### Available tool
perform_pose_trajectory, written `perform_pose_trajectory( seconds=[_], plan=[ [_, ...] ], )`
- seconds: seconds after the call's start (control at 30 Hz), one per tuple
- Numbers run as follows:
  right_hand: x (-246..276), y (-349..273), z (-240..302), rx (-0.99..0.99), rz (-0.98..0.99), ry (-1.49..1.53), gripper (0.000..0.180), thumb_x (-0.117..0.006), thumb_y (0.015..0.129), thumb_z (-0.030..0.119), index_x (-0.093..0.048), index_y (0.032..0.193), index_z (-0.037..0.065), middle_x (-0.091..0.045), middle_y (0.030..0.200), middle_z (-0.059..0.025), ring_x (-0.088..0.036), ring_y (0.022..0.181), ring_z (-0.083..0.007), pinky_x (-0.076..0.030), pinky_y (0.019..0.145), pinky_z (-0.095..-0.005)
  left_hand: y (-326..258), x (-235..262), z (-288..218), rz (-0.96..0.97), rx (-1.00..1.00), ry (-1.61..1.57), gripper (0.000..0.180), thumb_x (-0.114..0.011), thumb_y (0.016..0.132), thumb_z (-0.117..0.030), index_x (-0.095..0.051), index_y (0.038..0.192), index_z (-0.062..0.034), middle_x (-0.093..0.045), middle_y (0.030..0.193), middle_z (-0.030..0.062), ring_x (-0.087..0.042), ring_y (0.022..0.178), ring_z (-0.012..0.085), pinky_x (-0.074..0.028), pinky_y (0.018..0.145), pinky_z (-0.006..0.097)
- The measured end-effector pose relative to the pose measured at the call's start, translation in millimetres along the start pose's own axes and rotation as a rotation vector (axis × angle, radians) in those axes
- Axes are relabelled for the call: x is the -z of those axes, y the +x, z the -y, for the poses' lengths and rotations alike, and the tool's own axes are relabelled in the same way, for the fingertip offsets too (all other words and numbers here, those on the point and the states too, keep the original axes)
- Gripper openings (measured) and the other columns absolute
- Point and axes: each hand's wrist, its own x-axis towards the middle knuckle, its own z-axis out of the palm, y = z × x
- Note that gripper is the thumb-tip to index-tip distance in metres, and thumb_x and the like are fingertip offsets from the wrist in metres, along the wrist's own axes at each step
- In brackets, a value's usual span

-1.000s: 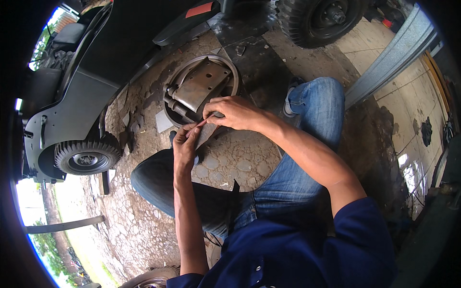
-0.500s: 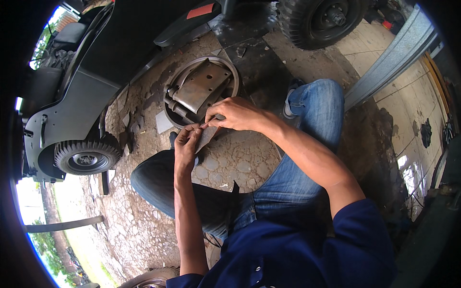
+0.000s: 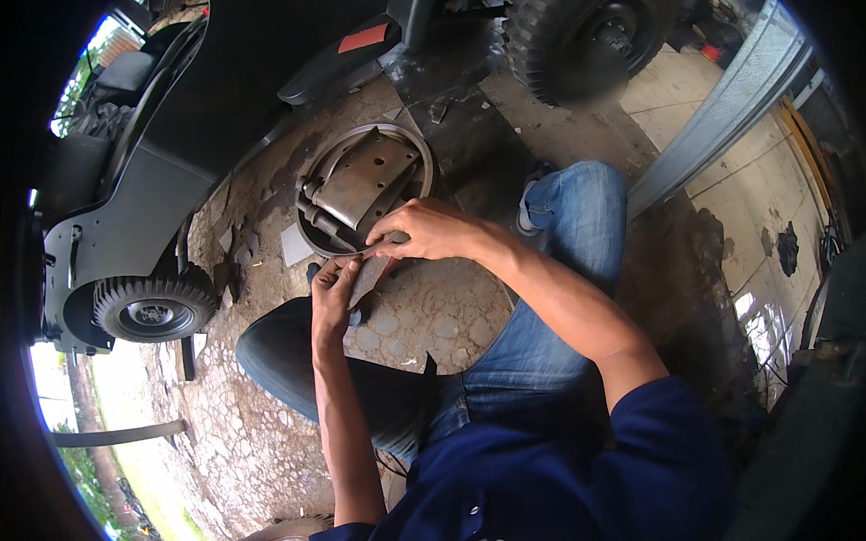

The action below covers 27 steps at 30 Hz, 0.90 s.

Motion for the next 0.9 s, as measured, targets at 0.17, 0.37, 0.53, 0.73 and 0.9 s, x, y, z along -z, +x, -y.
perform_pose_trajectory(
  seconds=[0.17,0.37,0.53,0.73,0.9],
  plan=[
    [1.5,0.0,4.8,-0.007,0.040,-0.023,0.021,-0.068,0.085,0.025,-0.071,0.099,0.009,-0.071,0.093,-0.0098,-0.068,0.087,-0.0278,-0.052,0.074,-0.0375,-1.2,-2.8,-2.8,-0.016,-0.010,0.036,0.018,-0.063,0.093,-0.017,-0.068,0.095,0.0000,-0.066,0.082,0.0019,-0.056,0.071,0.0059,-0.044,0.065,0.022],
    [4.8,1.1,9.5,-0.021,0.065,-0.068,0.020,-0.069,0.085,0.022,-0.071,0.099,0.006,-0.071,0.095,-0.0076,-0.068,0.087,-0.0239,-0.053,0.076,-0.0348,-1.5,-1.7,-7.7,0.007,0.023,0.041,0.016,-0.063,0.093,-0.013,-0.067,0.099,0.0017,-0.067,0.088,0.0022,-0.057,0.077,0.0059,-0.046,0.071,0.021],
    [4.4,1.1,13.7,0.019,0.061,-0.089,0.018,-0.067,0.087,0.022,-0.069,0.099,0.009,-0.069,0.095,-0.0063,-0.067,0.088,-0.0252,-0.052,0.076,-0.0364,-0.8,-0.1,-5.0,0.019,-0.028,0.071,0.014,-0.064,0.092,-0.010,-0.066,0.099,0.0012,-0.065,0.087,0.0014,-0.055,0.078,0.0055,-0.045,0.072,0.021],
    [2.4,-0.2,10.8,0.020,0.050,-0.084,0.017,-0.067,0.086,0.021,-0.068,0.098,0.009,-0.068,0.095,-0.0074,-0.066,0.088,-0.0278,-0.051,0.075,-0.0383,-2.4,-0.5,-8.4,0.036,-0.045,0.095,0.013,-0.064,0.092,-0.009,-0.065,0.099,0.0013,-0.064,0.086,0.0009,-0.054,0.078,0.0049,-0.045,0.073,0.021],
    [-3.5,-3.4,13.6,0.017,0.045,-0.029,0.016,-0.067,0.086,0.018,-0.069,0.099,0.009,-0.068,0.094,-0.0070,-0.066,0.087,-0.0249,-0.051,0.076,-0.0364,-10.5,1.4,-7.5,0.047,-0.029,0.057,0.014,-0.064,0.092,-0.009,-0.064,0.101,0.0015,-0.065,0.087,0.0013,-0.054,0.079,0.0050,-0.045,0.074,0.021]
  ],
)
